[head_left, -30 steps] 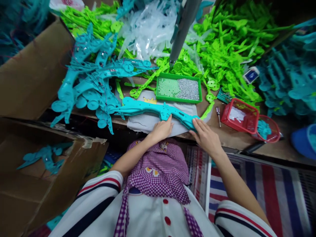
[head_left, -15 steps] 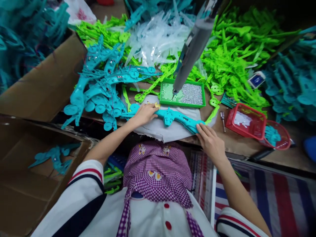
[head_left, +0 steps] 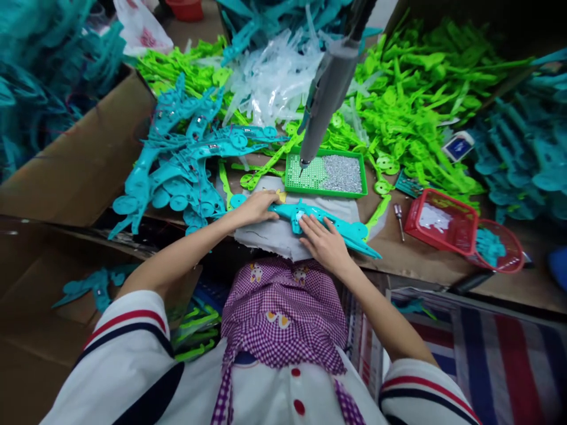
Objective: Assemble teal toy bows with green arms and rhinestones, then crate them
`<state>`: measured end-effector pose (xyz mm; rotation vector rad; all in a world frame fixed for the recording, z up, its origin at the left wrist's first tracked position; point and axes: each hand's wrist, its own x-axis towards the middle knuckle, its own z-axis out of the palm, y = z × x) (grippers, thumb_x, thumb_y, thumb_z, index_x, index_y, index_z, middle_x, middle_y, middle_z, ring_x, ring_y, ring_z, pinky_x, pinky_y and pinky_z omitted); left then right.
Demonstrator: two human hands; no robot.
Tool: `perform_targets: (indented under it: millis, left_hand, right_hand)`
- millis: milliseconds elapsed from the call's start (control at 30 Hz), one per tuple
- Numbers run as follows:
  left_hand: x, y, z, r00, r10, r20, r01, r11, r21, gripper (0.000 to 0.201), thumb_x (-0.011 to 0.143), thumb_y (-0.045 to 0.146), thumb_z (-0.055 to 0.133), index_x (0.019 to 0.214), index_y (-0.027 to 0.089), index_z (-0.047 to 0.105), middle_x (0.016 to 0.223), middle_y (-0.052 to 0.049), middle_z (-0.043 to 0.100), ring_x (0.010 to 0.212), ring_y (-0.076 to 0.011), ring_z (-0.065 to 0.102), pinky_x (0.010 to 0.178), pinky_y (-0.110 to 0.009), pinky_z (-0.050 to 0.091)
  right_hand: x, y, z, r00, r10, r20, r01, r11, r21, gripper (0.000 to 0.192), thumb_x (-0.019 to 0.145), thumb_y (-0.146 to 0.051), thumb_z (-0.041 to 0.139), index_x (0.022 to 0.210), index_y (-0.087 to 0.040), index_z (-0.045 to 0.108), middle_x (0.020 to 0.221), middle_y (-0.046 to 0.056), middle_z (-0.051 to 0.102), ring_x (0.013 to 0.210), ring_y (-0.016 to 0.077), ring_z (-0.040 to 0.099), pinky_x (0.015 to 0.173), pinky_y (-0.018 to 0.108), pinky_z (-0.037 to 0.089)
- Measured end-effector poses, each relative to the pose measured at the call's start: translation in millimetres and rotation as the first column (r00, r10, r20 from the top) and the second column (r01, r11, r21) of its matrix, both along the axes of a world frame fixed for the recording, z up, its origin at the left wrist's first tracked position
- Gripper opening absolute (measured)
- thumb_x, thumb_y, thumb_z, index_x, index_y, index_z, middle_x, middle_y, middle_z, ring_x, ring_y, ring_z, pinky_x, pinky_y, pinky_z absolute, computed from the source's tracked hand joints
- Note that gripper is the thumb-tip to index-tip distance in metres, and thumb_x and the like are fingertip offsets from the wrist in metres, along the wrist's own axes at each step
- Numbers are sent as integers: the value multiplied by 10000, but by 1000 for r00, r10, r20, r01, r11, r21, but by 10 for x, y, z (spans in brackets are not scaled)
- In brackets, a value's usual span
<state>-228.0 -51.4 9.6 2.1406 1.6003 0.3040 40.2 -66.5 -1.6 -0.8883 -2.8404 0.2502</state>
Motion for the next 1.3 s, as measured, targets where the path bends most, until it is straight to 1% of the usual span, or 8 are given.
perform_targets:
  millis: [167,300,467,600,767,900,1067,1300]
  left_hand:
    - [42,20,-31,1000,-19,8,19,1000,-15,327,777,316,761,1069,197,675,1099,-85,713,1046,-273,640,924,-389,474]
    - [48,22,-48,1000,12,13,-13,1000,12,305,772,307,755,1033,175,672,1084,-104,715,1034,-287,646,908,-397,488]
    - [42,19,-42,999,22,-23,-22,1000,-4,289,777,321,730,1027,192,666,1107,-92,711,1039,-283,645,925,-392,493]
    - [36,14,-48,998,47,-46,-47,999,-8,279,790,366,710,1012,204,663,1085,-85,709,1036,-286,642,917,-397,496]
    - [43,21,-23,998,49,-27,-50,999,-21,262,790,353,695,995,193,667,1055,-89,708,996,-283,651,896,-396,499]
    - [55,22,14,997,73,-31,-75,996,-40,275,785,379,699,990,200,659,1086,-96,710,1022,-293,653,907,-402,504]
    - [26,19,-47,996,87,-26,-88,996,-21,278,780,395,694,992,216,667,1073,-86,722,1012,-297,658,902,-411,507]
    - [35,10,-36,995,94,-22,-95,995,-36,343,778,402,699,1044,187,676,1140,-113,713,1047,-303,656,928,-412,496]
  right_hand:
    - [11,-40,-17,996,-81,-31,78,993,-90,465,1034,-321,403,1475,-201,488,1547,74,445,1452,247,426,1216,537,293]
    - [-204,28,228,971,-216,-107,187,955,-228,383,1030,-350,432,1366,-282,602,1423,36,608,1352,243,550,1206,592,271]
    - [-482,333,617,755,-457,-471,348,887,-303,424,1051,-406,315,1268,-282,658,1284,36,701,1221,203,627,1120,472,418]
    - [363,577,592,548,-584,-599,489,804,-337,335,989,-425,473,1077,-220,722,1087,86,751,1039,230,681,954,414,521]
    - [2305,1031,401,274,-743,-610,876,455,-160,389,940,-414,530,1086,-109,723,1026,171,745,898,229,661,832,366,489]
    - [3255,1426,269,169,-960,-225,982,182,-42,317,823,-291,647,1006,-72,786,915,232,741,728,225,601,701,396,388]
    - [3514,1573,28,331,-938,-104,944,329,34,296,721,-227,733,985,-110,801,1006,223,737,697,183,547,658,366,324]
    - [3642,1591,-28,277,-949,-149,960,266,86,259,821,-321,645,866,-118,799,875,211,715,630,177,487,629,383,296]
